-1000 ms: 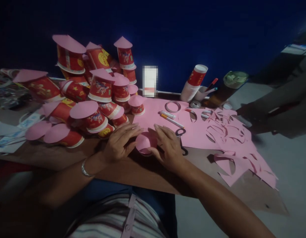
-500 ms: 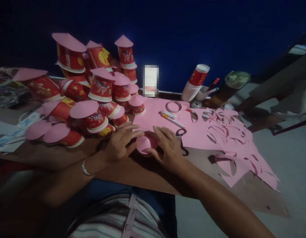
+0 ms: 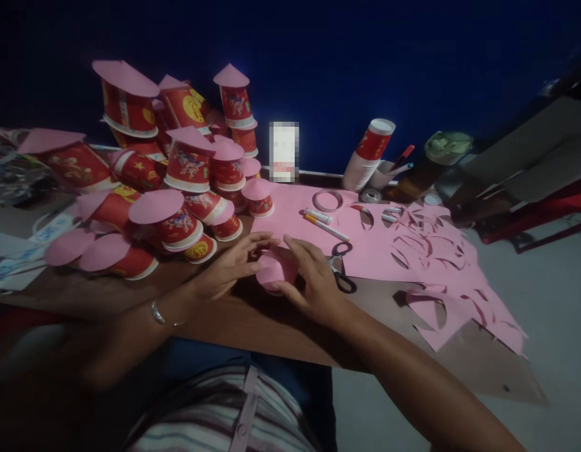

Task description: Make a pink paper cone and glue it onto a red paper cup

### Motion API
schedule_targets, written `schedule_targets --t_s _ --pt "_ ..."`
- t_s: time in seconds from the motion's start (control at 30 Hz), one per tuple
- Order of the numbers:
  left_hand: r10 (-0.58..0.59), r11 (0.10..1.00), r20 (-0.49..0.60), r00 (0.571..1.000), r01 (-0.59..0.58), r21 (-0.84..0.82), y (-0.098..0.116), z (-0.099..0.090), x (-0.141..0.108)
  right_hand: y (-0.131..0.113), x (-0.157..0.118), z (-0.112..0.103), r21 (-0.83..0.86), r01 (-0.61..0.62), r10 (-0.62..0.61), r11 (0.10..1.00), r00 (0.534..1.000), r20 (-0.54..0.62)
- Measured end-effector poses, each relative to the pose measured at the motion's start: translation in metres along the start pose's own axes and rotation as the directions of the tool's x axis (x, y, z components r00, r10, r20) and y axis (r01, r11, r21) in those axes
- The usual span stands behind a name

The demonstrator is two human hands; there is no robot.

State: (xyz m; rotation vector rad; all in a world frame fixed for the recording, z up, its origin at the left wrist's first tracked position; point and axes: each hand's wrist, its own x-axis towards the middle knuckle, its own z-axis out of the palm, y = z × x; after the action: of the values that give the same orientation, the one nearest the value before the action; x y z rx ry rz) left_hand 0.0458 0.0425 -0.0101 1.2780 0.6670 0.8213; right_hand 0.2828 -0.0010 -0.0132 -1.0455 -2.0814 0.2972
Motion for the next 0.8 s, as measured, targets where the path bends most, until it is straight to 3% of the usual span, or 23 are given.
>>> schedule_targets --t_s 0.37,0.63,0.8 --pt "-0.078 0.997 -0.005 0.997 0.078 -0.015 -0.0067 0.0020 0.0005 -0.0011 0.0009 0.0004 0.060 -0.062 0.063 0.996 0.998 -0.003" --pt "-0.073 0.985 0.009 0.997 0.071 0.156 -0.0002 0.0040 0.0013 0.0019 0.0009 0.0010 0.065 -0.040 0.040 0.997 0.999 -0.008" --pt "-0.084 0.987 0.009 0.996 0.082 0.139 -0.0011 0.0033 0.0010 0.0025 0.0018 0.0002 0.063 -0.036 0.037 0.997 0.999 -0.013"
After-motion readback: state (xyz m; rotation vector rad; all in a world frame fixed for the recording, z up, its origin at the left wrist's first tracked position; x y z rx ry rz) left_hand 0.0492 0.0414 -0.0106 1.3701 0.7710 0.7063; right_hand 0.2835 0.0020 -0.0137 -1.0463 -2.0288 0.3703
